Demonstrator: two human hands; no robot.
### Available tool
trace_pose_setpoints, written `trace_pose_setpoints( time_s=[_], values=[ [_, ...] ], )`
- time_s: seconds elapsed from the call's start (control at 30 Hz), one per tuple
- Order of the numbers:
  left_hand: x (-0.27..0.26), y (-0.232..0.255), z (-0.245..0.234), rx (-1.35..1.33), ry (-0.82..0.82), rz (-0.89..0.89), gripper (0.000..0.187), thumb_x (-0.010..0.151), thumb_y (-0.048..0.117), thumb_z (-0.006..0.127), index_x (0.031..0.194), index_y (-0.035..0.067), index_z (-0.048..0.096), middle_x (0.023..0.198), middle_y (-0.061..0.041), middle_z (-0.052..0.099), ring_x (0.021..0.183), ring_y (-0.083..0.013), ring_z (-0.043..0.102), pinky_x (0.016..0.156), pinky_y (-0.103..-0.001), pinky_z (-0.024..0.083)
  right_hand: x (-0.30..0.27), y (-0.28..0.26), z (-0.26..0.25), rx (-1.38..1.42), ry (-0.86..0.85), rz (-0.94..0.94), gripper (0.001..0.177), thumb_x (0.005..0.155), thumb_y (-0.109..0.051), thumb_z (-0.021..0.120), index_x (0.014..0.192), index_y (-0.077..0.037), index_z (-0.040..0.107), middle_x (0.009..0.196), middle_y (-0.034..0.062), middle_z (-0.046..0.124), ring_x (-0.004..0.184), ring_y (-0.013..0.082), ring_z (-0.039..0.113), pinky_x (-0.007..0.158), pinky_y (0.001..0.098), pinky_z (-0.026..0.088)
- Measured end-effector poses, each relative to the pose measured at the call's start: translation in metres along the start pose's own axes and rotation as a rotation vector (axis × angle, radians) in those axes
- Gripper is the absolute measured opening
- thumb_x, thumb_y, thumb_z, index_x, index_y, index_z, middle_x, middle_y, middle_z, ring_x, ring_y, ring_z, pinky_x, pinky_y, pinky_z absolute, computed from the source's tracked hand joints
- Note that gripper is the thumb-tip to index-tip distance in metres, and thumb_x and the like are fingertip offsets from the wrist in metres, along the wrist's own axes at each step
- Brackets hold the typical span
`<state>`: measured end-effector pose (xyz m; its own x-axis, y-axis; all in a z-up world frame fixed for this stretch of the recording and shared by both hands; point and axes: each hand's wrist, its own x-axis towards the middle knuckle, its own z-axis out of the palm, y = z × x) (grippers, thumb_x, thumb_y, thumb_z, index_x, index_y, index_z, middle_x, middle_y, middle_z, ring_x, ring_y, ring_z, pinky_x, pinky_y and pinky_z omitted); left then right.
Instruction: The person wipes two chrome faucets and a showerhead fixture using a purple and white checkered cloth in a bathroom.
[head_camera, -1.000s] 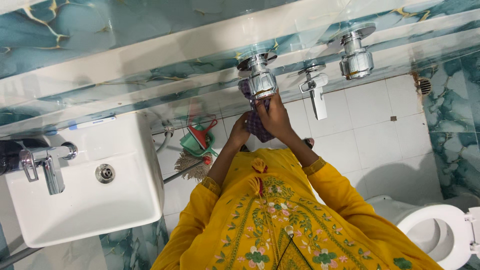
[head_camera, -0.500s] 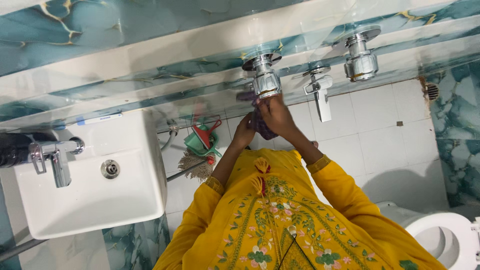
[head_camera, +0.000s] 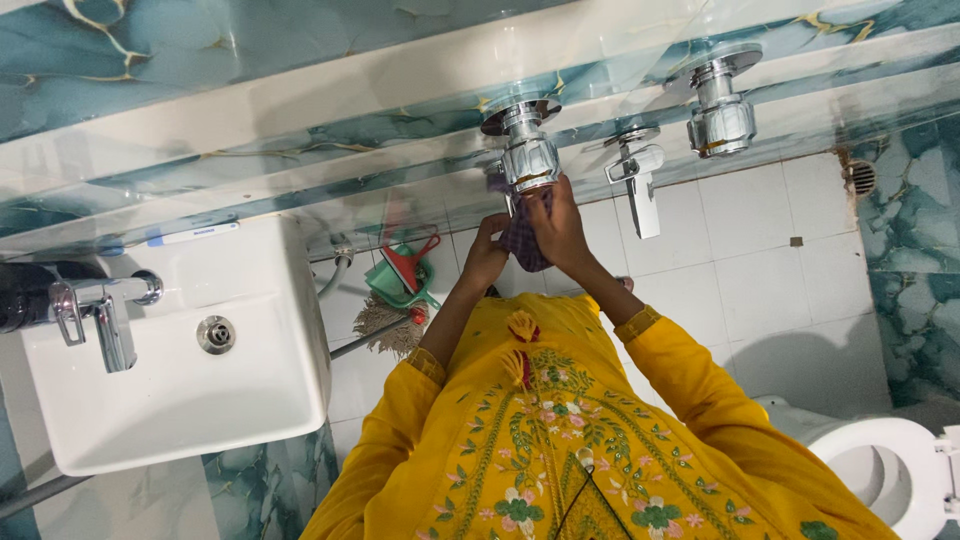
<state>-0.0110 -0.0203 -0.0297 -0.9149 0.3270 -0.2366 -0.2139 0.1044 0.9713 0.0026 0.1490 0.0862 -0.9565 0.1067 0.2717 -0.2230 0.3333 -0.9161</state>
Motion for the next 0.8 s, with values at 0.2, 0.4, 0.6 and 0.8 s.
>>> trace_pose_setpoints(
  time_s=[0.2,0.4,0.6,0.8],
  values=[
    [-0.001,0.01,0.001,0.046,0.001,-0.152,0.056,0.095,0.009,0.062,0.146,0.006,0.038,0.143,-0.015,0.052,0.111,-0.0223,0.064,0.093,-0.035,0.051,0.012,0.086,0.007,0.553,-0.047,0.53,0.052,0.11,-0.04,0.04,0.139,0.0,0.055,0.111,0.0054,0.065,0.098,0.0148,0.061,0.091,0.0323,0.051],
    [-0.005,0.022,0.002,0.043,0.01,-0.149,0.059,0.102,0.031,0.06,0.147,0.004,0.033,0.144,-0.018,0.051,0.113,-0.0238,0.065,0.094,-0.035,0.052,-0.02,0.06,-0.008,0.561,-0.298,0.879,0.056,0.107,-0.047,0.038,0.142,-0.006,0.049,0.117,0.0085,0.07,0.104,0.0168,0.069,0.092,0.0298,0.055],
    [0.0,0.023,0.0,0.071,-0.014,-0.165,0.067,0.101,0.041,0.059,0.148,0.002,0.031,0.144,-0.019,0.051,0.112,-0.0233,0.065,0.094,-0.037,0.054,-0.008,0.085,-0.006,0.9,-0.279,0.885,0.043,0.111,-0.034,0.053,0.13,0.003,0.063,0.107,0.0125,0.073,0.083,0.0184,0.073,0.074,0.0321,0.062],
    [0.002,-0.007,0.0,0.034,0.015,-0.106,0.072,0.099,0.041,0.064,0.149,0.0,0.031,0.139,-0.024,0.053,0.113,-0.0275,0.064,0.095,-0.041,0.054,-0.009,0.096,0.003,1.397,-0.246,0.932,0.035,0.113,-0.034,0.051,0.122,-0.003,0.065,0.107,0.0121,0.073,0.086,0.0197,0.074,0.078,0.0339,0.063]
  ],
)
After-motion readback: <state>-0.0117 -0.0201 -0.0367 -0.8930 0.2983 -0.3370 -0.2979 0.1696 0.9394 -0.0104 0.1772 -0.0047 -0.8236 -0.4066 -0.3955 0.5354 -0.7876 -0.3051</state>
